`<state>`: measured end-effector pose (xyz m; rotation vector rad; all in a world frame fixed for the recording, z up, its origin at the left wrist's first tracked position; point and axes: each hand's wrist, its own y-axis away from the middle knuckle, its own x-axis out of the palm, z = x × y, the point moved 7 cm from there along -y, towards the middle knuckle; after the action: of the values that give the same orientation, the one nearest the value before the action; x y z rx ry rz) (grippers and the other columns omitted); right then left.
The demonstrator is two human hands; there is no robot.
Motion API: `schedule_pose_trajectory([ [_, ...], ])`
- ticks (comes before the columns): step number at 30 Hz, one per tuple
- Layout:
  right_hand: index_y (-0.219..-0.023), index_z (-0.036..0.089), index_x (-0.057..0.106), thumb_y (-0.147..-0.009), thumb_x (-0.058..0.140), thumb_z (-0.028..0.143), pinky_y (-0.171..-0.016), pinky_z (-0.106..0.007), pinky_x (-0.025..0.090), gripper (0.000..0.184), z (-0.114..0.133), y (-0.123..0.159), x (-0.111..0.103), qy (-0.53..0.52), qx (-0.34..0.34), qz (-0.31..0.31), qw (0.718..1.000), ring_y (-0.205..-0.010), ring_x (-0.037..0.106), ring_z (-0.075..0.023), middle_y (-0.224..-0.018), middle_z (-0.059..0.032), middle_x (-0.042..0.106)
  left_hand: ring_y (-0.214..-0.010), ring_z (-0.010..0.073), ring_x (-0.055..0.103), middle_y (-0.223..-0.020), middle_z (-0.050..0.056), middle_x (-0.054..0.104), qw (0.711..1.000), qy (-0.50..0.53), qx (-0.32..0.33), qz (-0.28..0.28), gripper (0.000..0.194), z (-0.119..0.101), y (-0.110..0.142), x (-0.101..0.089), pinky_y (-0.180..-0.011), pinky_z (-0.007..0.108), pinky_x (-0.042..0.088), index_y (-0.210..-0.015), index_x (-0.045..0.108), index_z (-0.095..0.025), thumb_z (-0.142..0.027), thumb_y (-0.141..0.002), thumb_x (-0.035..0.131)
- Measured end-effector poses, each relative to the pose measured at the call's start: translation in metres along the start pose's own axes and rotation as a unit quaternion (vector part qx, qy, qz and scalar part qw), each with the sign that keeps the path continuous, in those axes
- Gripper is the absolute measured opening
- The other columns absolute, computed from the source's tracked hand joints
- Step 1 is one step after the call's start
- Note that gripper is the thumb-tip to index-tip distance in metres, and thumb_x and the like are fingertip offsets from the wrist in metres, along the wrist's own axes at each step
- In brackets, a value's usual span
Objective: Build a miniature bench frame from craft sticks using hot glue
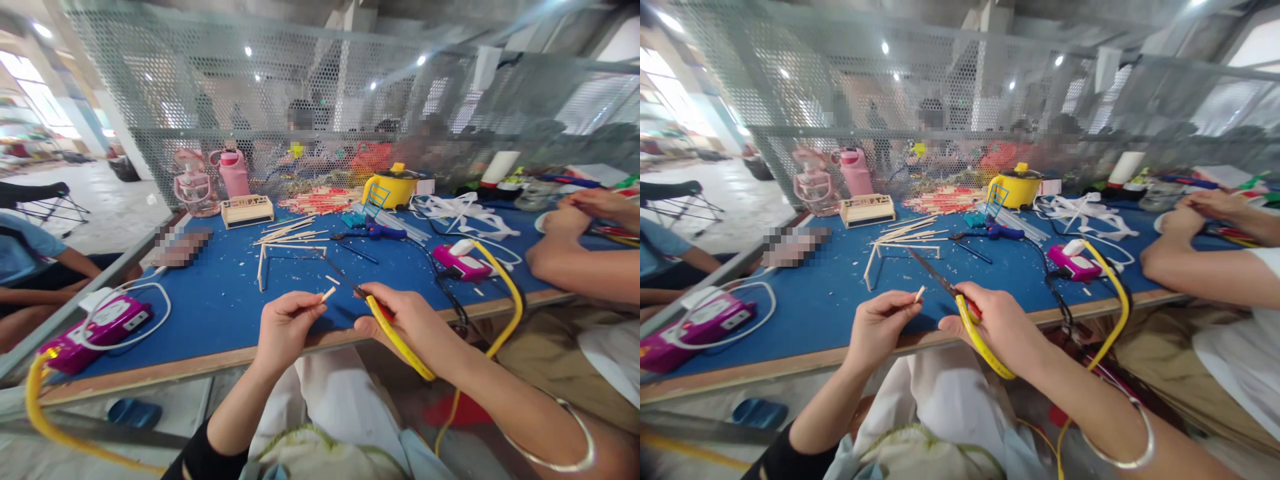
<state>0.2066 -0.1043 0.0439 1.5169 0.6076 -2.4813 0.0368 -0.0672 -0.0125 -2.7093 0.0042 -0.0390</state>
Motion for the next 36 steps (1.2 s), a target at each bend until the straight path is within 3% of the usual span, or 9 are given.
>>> schedule_pose_trajectory([
  [6, -0.119, 0.016, 0.050, -0.077, 0.056, 0.057, -0.074, -0.034, 0.049, 0.059, 0.003, 0.005, 0.000, 0.019, -0.002, 0.002, 1.000, -0.090, 0.061, -0.0235, -0.107, -0.0129, 0.062, -0.071, 0.0144, 0.066, -0.077, 0.004, 0.072, 1.000, -0.008, 0.004, -0.029, 0.006, 0.000, 0.000, -0.003, -0.067, 0.024, 0.055, -0.072, 0.072, -0.018, -0.019, -0.066, 0.074],
  [18, -0.117, 0.014, 0.050, -0.072, 0.063, 0.055, -0.079, -0.039, 0.049, 0.062, 0.012, 0.006, 0.000, 0.048, -0.001, -0.013, 0.999, -0.094, 0.059, -0.0257, -0.103, -0.0119, 0.060, -0.065, 0.0124, 0.064, -0.071, 0.002, 0.071, 0.998, -0.028, 0.038, -0.043, 0.005, -0.008, 0.001, -0.004, -0.062, 0.022, 0.054, -0.068, 0.071, -0.018, -0.016, -0.065, 0.074],
  [25, -0.117, 0.013, 0.050, -0.070, 0.065, 0.053, -0.083, -0.042, 0.047, 0.064, 0.015, 0.006, -0.001, 0.066, -0.023, -0.050, 0.996, -0.097, 0.056, -0.0278, -0.103, -0.0141, 0.059, -0.065, 0.0133, 0.065, -0.071, 0.003, 0.070, 0.997, -0.039, 0.032, -0.053, 0.005, -0.007, 0.001, -0.006, -0.062, 0.023, 0.054, -0.068, 0.070, -0.017, -0.019, -0.065, 0.074],
  [36, -0.119, 0.014, 0.047, -0.068, 0.064, 0.058, -0.079, -0.046, 0.044, 0.069, 0.017, 0.005, 0.001, 0.081, -0.031, -0.047, 0.995, -0.093, 0.052, -0.0289, -0.101, -0.0135, 0.056, -0.061, 0.0125, 0.063, -0.065, 0.001, 0.069, 0.998, -0.032, 0.021, -0.055, 0.007, -0.004, 0.001, -0.007, -0.057, 0.021, 0.051, -0.062, 0.068, -0.017, -0.020, -0.063, 0.075],
])
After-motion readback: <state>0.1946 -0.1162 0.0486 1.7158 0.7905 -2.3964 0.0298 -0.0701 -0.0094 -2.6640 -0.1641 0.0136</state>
